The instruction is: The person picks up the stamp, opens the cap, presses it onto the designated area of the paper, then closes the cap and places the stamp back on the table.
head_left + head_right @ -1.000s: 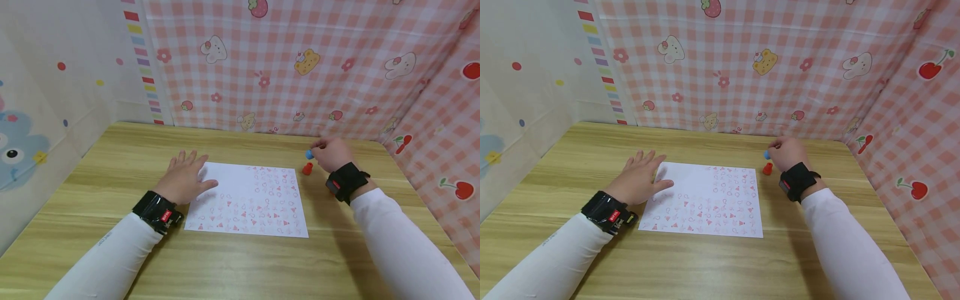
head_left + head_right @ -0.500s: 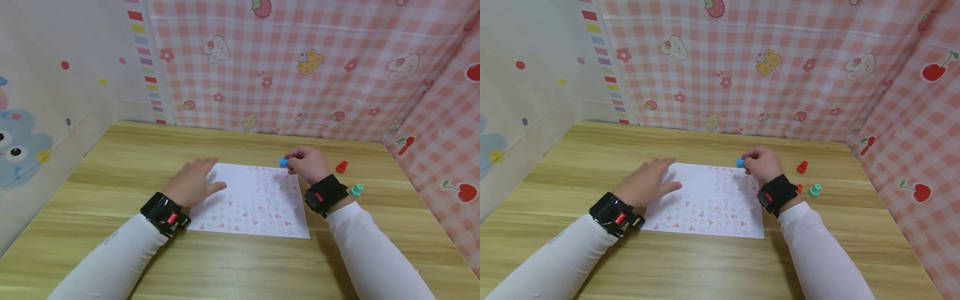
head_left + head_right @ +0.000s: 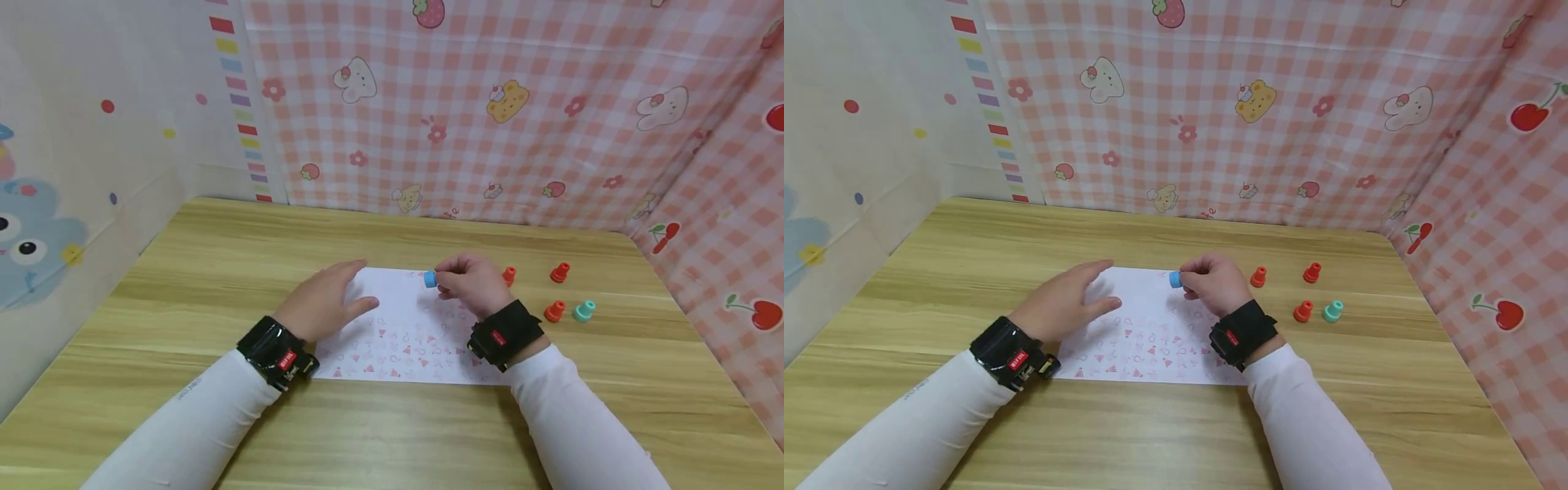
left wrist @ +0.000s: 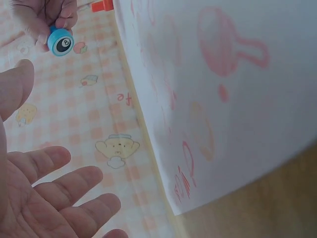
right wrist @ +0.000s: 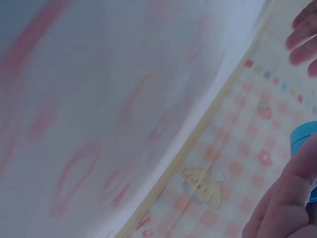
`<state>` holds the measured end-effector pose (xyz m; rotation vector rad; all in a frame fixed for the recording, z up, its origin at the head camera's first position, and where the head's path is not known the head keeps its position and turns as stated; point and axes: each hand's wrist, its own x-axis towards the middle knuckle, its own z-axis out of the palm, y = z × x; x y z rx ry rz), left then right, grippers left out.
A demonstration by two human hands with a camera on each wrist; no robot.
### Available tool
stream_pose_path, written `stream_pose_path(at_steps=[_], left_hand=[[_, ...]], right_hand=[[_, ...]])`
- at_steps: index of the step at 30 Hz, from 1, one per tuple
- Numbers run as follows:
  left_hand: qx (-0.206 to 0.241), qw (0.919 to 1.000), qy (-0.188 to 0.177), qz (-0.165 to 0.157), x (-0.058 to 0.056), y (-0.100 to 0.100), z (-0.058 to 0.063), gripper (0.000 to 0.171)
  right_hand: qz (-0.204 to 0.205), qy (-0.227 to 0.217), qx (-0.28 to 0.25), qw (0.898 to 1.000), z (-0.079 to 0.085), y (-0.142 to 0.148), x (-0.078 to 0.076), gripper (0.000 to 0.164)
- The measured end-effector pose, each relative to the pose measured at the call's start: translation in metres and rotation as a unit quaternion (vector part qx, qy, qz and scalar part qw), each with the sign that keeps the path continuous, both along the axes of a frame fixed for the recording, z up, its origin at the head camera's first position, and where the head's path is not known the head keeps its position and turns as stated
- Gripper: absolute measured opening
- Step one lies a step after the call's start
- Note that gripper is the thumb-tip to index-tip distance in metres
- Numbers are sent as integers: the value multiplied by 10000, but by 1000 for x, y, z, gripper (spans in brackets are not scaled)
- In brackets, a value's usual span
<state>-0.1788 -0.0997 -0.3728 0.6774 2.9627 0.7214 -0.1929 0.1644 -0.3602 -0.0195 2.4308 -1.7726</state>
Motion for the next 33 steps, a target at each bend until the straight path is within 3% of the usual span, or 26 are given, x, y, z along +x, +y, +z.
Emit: stream_pose_path(at_steps=[6, 12, 27, 33], left_hand=[[256, 9996, -90, -40, 3, 3, 2, 79], [658, 9971, 83, -380, 7, 13, 3, 67], [1525, 9836, 167, -944, 17, 30, -1, 43], [1682, 9818, 297, -831, 18, 33, -1, 29]], right_hand=[[208, -57, -424, 9989, 0, -13, 8, 14], [488, -11, -785, 9957, 0, -20, 13, 15], [1162, 219, -860, 9893, 8, -32, 25, 16], [1347, 350, -1133, 9838, -2, -33, 23, 16]])
